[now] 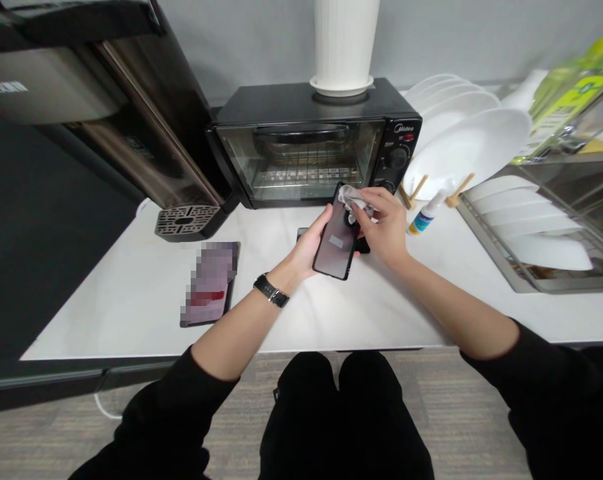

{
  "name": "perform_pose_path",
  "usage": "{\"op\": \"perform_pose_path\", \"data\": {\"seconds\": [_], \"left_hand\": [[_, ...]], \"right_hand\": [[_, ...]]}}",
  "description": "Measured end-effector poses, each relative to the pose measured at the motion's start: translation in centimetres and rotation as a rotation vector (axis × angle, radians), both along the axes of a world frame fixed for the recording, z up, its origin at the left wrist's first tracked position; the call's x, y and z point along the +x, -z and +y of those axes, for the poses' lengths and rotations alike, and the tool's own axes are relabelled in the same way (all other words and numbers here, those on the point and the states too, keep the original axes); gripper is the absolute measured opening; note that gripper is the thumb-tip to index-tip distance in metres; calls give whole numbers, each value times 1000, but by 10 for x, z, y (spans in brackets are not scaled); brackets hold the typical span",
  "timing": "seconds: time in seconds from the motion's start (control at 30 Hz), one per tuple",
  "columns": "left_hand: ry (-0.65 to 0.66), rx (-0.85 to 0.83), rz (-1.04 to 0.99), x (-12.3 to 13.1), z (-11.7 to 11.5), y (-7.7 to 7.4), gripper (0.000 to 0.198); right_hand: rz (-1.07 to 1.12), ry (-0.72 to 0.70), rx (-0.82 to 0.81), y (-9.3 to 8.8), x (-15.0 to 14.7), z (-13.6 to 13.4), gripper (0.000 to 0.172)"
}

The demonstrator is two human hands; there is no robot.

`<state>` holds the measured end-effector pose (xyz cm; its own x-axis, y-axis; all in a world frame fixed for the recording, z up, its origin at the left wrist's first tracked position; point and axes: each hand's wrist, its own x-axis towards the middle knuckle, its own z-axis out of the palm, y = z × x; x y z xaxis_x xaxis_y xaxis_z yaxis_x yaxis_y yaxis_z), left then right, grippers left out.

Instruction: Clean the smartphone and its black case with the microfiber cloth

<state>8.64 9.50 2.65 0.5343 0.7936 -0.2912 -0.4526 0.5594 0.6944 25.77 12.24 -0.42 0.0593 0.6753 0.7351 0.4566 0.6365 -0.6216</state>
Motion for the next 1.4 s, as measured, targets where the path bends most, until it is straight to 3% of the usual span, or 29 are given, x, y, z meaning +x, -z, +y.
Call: {"op": "perform_pose_path", "data": {"seconds": [0.27,0.53,0.73,0.9,1.1,1.23,1.4], "left_hand": [[-4,-23,25,-2,0,-6,51],[68,-67,-27,-3,3,4,48],[38,-51,-46,-1,0,6,45],[17,-107,-28,0,3,7,53],[-178,-137,-185,2,9,11,40],[-140,35,-202,-2,8,12,50],[-265,114,-217,-7,10,9,72]], "right_hand": [[-45,12,71,1,-1,-2,20],[-152,-25,165,-4,1,0,24],[-233,99,171,-9,3,-2,24],[-270,-75,157,-6,2,-1,23],[-378,-332,186,-8,-6,-11,22],[-501,-476,211,-14,-11,-23,22],[-626,-501,100,-23,-2,-21,26]]}}
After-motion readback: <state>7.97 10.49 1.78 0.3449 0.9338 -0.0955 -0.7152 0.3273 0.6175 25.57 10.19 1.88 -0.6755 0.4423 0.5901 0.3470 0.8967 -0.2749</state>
